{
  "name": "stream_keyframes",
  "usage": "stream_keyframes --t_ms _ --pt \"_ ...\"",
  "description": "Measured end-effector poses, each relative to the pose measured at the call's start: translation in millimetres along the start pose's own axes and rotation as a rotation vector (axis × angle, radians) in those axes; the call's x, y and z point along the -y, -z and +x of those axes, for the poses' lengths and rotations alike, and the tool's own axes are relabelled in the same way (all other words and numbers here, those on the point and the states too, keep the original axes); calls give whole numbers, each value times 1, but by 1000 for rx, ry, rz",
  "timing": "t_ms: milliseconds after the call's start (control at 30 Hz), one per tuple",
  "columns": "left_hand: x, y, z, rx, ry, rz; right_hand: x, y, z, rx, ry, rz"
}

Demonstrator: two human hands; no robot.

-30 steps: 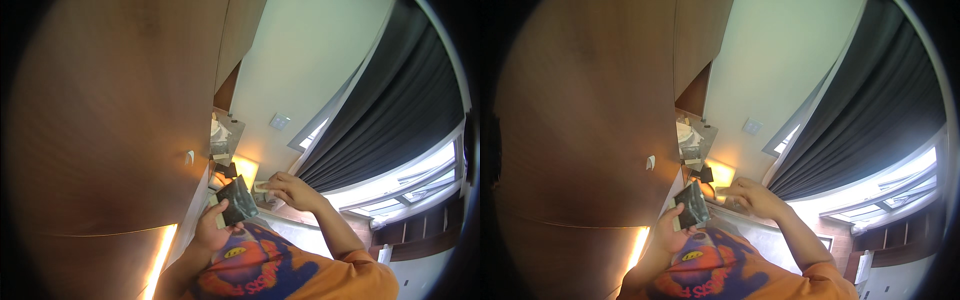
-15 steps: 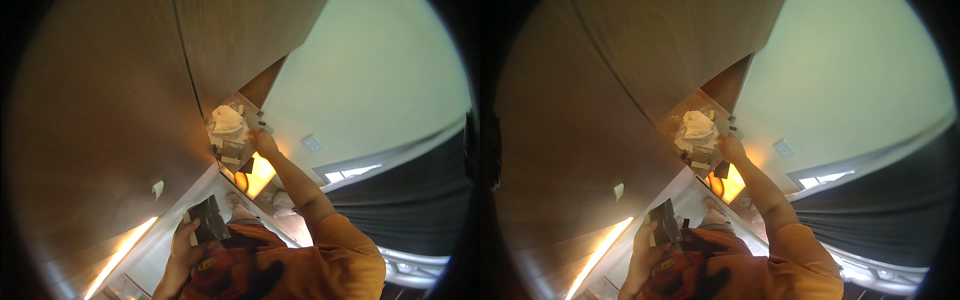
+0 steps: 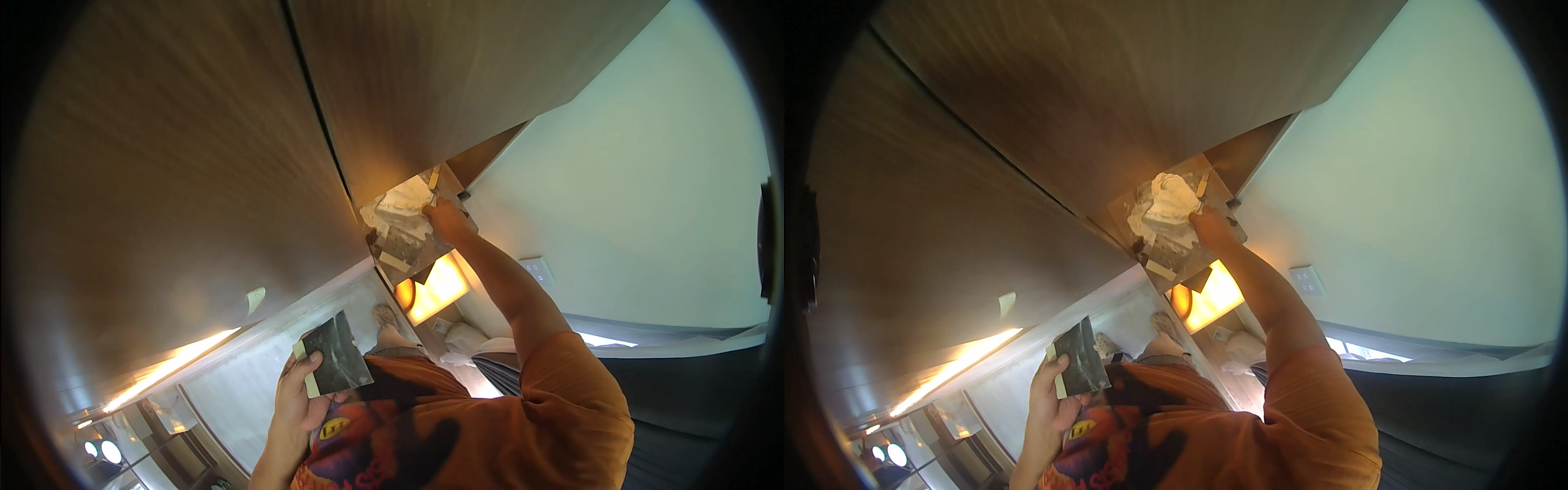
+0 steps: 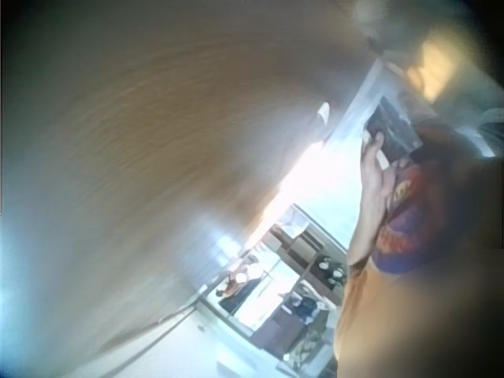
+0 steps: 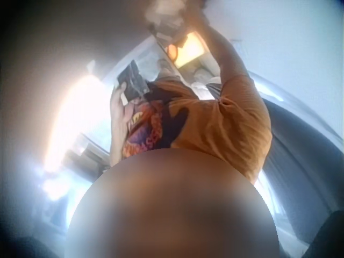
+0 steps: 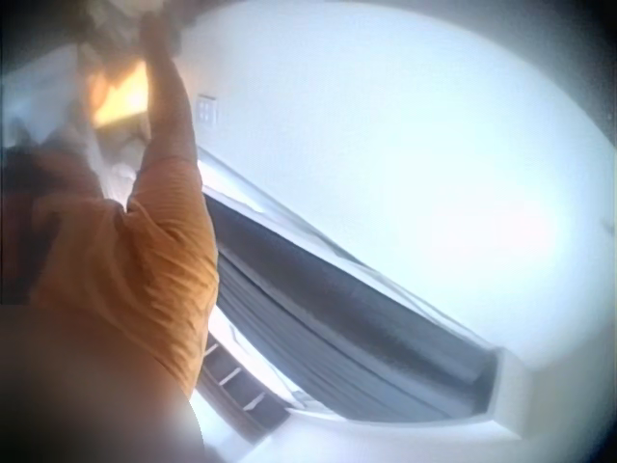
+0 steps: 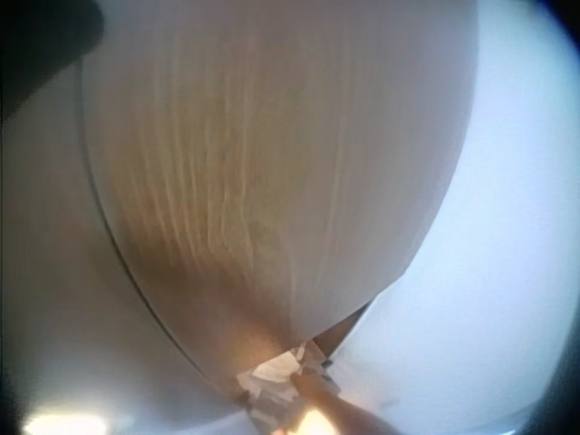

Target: The person repeatedly scoops white compound from a metal container with a small rectangular tool and applies it to the upper edge of a wooden cabinet where it meets the ceiling. The person works along the seam, smoothing the compound into the gap. The camera is head-mounted and shows the hands and tools clearly.

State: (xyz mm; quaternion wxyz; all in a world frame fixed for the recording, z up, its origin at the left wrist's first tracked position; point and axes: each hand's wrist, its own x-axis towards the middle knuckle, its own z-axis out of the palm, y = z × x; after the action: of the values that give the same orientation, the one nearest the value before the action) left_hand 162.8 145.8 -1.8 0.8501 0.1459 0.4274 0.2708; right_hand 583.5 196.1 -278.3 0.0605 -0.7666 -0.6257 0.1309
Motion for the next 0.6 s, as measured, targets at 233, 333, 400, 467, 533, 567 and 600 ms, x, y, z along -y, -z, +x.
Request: stream_keyframes --t_ms 233,333,400,467,533,567,600 --pt "3 -13 4 22 14 69 10 61 18 539 -96 -338" --pt "3 -18 6 30 -2 100 17 129 -8 519 -222 578" --pt "0 -21 9 116 -9 78 36 164 -50 518 -172 1098" --pt "0 -25 13 139 9 54 61 188 -88 637 -152 1575" --pt "3 -31 17 111 18 10 93 195 -124 614 90 1759" --pt "6 -34 20 81 18 -22 108 197 -138 596 183 1834" --pt "9 -38 23 50 19 -53 121 198 -148 549 289 1830"
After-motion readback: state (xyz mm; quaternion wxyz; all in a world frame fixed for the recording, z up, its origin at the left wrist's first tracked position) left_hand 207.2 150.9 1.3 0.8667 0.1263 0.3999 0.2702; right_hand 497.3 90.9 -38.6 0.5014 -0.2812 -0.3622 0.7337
